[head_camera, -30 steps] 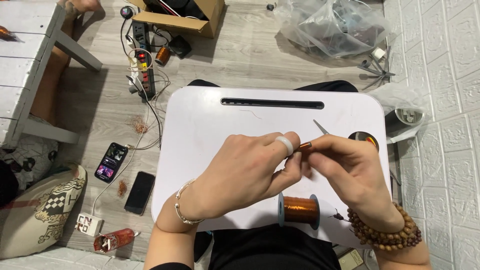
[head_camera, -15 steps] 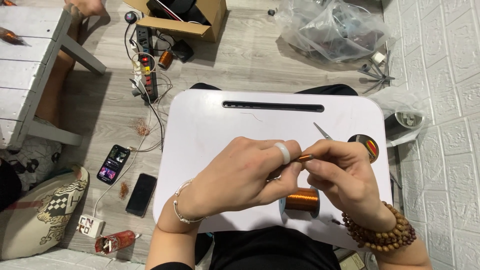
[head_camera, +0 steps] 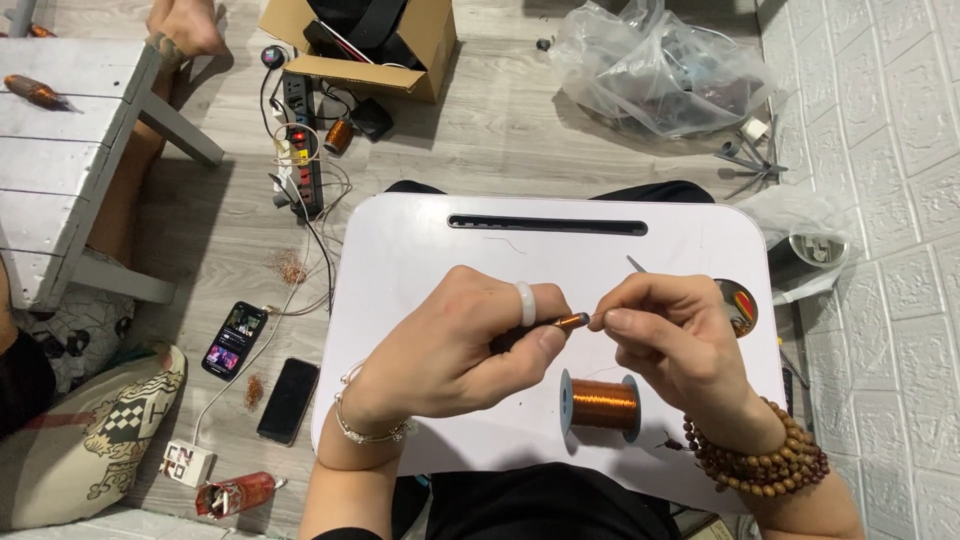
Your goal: Winding thin copper wire around a small electronic component to create an inductor or coil, then cutting the wire with scissors.
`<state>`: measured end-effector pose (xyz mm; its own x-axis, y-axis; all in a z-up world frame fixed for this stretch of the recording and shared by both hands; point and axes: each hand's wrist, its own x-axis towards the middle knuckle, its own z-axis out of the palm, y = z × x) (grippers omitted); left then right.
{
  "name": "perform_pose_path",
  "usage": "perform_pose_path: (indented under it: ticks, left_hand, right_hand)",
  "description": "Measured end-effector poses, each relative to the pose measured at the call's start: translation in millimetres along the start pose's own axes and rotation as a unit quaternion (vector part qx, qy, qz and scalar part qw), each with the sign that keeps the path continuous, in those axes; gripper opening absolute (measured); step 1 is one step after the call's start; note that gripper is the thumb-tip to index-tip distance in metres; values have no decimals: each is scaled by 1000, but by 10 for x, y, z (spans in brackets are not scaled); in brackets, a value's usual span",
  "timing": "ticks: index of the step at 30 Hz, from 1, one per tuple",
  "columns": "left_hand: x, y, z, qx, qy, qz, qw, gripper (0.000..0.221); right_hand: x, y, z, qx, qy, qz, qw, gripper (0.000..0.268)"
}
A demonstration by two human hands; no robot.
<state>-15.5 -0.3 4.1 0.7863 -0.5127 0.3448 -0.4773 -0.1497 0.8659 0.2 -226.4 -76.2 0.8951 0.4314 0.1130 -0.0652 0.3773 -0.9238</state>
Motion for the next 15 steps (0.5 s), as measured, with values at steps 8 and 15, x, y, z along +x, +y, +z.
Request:
perform_pose_path:
  ticks: [8,15]
  left_hand:
    - [-43,-15,-43,-39,-1,-1,999,12]
    - [-83,51,-89,-63,17,-16,998,17]
  right_hand:
    - [87,52,-70,21,-10,9,1000,13]
    - [173,104,-112,24,-32,17,999,13]
